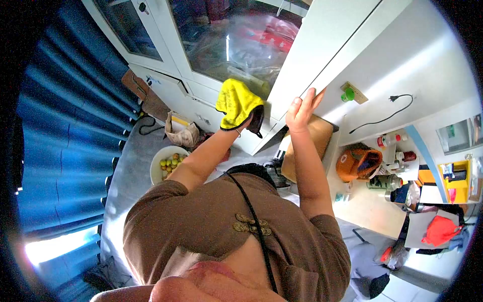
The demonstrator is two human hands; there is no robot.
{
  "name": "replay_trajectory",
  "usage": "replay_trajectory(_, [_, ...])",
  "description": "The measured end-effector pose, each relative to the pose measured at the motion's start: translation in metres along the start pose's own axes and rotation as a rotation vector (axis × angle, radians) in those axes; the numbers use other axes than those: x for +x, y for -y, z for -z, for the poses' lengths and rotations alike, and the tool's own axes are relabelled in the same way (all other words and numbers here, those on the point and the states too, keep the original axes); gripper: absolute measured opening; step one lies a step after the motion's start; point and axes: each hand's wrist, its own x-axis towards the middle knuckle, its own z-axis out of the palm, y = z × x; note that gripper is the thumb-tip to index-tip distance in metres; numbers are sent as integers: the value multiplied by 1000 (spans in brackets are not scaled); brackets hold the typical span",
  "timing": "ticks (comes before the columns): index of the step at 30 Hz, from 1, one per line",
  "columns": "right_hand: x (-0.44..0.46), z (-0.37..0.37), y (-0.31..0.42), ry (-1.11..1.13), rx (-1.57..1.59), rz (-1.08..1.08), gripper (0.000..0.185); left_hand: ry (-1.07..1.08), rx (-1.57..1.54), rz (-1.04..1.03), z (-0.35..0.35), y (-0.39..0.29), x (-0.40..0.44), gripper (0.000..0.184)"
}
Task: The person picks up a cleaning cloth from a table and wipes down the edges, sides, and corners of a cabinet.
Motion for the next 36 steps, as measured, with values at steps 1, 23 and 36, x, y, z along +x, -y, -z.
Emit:
replay_trajectory(1, [-1,0,1,-5,16,-26,54,38,-34,68,-22,15,-20,62])
replay_trajectory(23, [-2,-3,0,-33,9,-15,55,-415,-635,827,-44,127,17,29])
replay_trajectory(36, [-2,-4,2,-31,14,-46,54,-321,-626,896,-108,-12,-29,18])
